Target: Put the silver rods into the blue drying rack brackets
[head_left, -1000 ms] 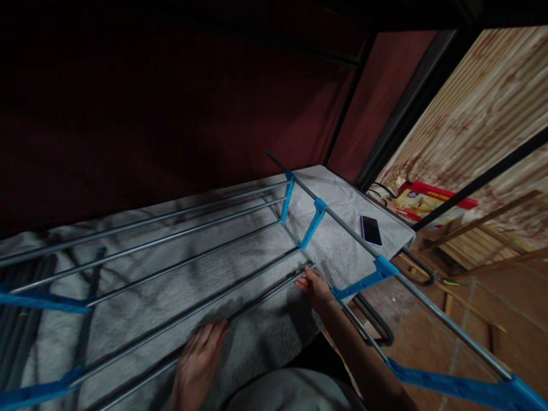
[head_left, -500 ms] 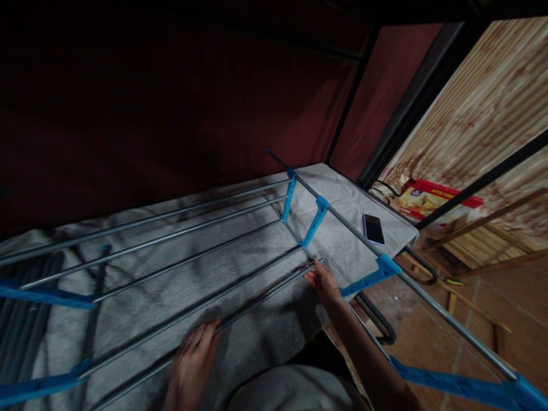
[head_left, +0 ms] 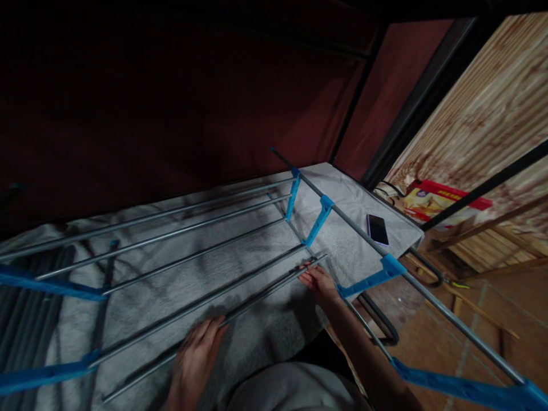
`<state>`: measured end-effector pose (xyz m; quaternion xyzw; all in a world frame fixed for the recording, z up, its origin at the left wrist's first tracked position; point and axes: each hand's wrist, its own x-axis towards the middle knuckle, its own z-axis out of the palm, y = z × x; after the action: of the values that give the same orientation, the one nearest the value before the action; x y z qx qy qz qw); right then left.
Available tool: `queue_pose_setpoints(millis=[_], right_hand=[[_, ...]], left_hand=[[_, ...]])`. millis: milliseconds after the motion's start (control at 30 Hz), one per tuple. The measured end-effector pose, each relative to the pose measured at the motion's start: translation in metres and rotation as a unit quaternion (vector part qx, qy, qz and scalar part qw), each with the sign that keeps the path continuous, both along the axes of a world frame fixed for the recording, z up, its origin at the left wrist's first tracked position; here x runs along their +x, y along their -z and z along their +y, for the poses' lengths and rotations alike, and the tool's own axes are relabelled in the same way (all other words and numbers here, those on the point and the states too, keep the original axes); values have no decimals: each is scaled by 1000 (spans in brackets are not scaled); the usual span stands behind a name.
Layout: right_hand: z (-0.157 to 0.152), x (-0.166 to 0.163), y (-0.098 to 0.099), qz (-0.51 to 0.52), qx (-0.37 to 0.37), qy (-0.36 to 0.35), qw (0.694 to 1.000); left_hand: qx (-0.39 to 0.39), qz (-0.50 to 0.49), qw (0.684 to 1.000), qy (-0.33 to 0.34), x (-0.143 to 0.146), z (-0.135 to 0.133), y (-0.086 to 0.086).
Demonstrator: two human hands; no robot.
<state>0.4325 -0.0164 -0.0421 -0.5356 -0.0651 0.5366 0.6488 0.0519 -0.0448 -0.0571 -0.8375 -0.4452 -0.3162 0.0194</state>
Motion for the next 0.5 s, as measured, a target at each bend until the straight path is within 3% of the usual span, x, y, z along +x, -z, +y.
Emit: queue_pose_setpoints(millis=[300, 500], right_hand=[[1, 7, -1, -18, -6, 25, 1000], [2, -3, -3, 2, -14, 6, 1000]], left_hand=[[-27, -7, 999, -23, -31, -3, 11], [-38, 9, 999, -2, -29, -1, 2]])
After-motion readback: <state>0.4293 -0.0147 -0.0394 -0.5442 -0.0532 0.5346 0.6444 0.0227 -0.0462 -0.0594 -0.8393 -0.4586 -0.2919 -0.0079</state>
